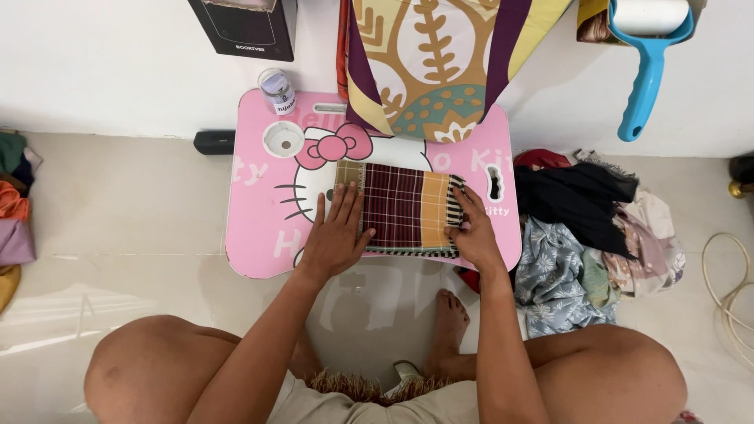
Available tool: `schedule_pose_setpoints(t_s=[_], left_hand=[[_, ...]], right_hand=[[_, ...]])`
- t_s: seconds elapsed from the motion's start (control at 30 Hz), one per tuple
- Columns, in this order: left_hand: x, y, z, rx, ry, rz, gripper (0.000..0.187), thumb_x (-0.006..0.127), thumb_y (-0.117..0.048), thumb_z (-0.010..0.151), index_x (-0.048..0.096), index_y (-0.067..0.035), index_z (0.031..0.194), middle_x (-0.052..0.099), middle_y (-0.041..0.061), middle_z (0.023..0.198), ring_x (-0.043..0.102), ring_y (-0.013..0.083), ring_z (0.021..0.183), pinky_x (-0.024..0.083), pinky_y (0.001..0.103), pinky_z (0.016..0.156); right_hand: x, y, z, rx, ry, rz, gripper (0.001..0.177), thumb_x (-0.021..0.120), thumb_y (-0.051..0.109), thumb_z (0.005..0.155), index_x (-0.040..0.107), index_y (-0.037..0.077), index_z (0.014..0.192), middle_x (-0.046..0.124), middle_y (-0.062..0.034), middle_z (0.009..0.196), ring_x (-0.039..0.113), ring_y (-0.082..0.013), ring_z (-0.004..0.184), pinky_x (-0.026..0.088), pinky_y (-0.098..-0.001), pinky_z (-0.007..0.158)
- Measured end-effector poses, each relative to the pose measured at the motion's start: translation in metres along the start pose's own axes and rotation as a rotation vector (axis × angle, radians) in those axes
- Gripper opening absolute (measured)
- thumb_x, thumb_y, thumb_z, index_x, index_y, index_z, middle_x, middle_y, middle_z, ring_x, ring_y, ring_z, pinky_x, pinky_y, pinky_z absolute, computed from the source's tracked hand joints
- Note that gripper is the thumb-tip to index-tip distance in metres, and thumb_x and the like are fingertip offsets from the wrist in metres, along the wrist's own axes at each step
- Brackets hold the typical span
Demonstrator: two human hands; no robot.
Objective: The person uses a lint roller to remove lint from a small checkered cloth and then folds it neatly on a small pink table.
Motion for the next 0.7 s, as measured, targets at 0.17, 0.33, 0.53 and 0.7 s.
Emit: schedule_pose_setpoints(t_s=[0.17,0.33,0.53,0.7], left_hand=[[0.006,0.001,-0.001,-0.003,0.023,0.002,0.08,0.018,-0.065,0.106,0.012,-0.013,0.167,0.004,0.008,0.175,0.0,0.0278,0.161,-0.003,0.056,0.128],[0.007,0.0,-0.003,0.013,0.0,0.043,0.08,0.019,-0.065,0.106,0.012,-0.014,0.166,0.005,0.008,0.175,0.001,0.0282,0.161,-0.001,0.056,0.128],[0.0,-0.003,-0.003,-0.002,0.074,0.091,0.08,0.015,-0.064,0.106,0.01,-0.012,0.166,0.001,0.01,0.175,-0.002,0.0293,0.16,-0.003,0.057,0.128],[0.001,-0.003,-0.001,0.004,0.096,0.123,0.081,0.014,-0.064,0.106,0.008,-0.011,0.166,0.001,0.011,0.174,-0.003,0.0311,0.16,-0.003,0.059,0.127]], right_hand=[[0.005,-0.019,-0.002,0.015,-0.028,0.085,0.082,0.067,-0.014,0.074,0.054,0.009,0.151,0.034,-0.0182,0.158,0.049,-0.0333,0.131,0.05,-0.0342,0.096],[0.005,-0.013,-0.004,0.032,-0.041,0.142,0.087,0.064,-0.015,0.07,0.054,0.013,0.152,0.033,-0.018,0.158,0.049,-0.0319,0.129,0.048,-0.0352,0.095],[0.034,0.064,-0.022,0.044,-0.084,-0.379,0.082,0.077,0.01,0.08,0.044,0.006,0.155,0.021,-0.0268,0.162,0.039,-0.0509,0.144,0.042,-0.0591,0.114],[0.083,0.102,-0.039,-0.056,-0.163,-0.907,0.079,0.072,0.031,0.091,0.039,0.002,0.156,0.01,-0.0331,0.166,0.022,-0.0491,0.15,0.018,-0.072,0.114]])
Point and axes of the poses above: each hand's wrist, its own z-axis towards the middle knuckle, its own x-axis out of the palm, y = z × x, the point moved 1 cm from there along z, towards the middle knuckle
